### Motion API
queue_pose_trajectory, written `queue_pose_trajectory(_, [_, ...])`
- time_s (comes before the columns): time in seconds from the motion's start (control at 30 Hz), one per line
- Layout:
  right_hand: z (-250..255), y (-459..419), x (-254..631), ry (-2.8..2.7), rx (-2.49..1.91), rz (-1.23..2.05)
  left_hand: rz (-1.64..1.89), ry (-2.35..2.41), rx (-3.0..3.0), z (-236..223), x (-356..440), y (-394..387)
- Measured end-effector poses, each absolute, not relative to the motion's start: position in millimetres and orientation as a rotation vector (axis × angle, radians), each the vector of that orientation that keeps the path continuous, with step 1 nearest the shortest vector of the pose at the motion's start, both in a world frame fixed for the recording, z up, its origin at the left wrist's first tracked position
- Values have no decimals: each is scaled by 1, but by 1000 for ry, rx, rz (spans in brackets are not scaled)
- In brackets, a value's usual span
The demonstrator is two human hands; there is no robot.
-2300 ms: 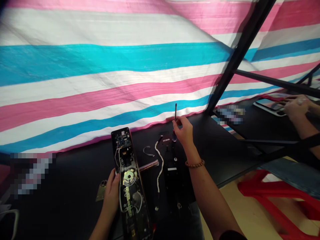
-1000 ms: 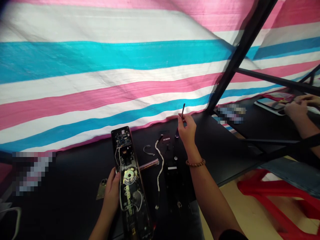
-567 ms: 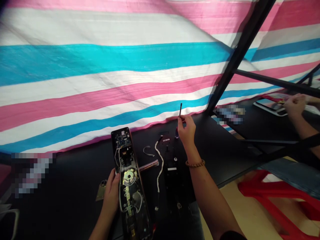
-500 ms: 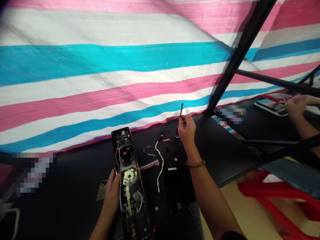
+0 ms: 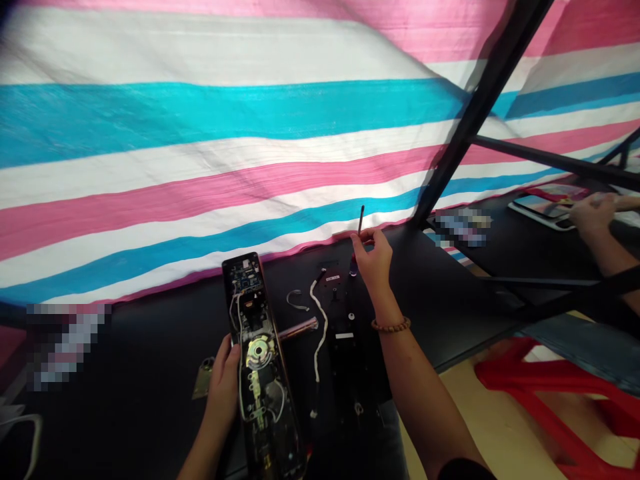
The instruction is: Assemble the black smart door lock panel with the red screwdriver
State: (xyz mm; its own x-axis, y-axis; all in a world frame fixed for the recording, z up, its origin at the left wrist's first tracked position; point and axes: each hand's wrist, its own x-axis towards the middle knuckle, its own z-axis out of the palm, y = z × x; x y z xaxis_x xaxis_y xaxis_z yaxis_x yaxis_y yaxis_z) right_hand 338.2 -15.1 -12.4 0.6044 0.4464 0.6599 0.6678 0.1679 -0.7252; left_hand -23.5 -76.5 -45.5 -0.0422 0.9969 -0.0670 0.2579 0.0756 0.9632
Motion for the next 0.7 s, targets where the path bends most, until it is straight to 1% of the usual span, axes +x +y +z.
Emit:
queue_pose_trajectory(0.17, [-12, -16, 339, -1002, -1457, -208, 1038, 1465, 1330, -49, -25, -76])
queue_pose_trajectory(0.33, [-13, -16, 339, -997, -1448, -141, 1000, 1507, 1324, -48, -25, -77])
queue_pose_trajectory(0.7, [-8, -17, 337, -1079, -1523, -300, 998, 1475, 1348, -42, -23, -77])
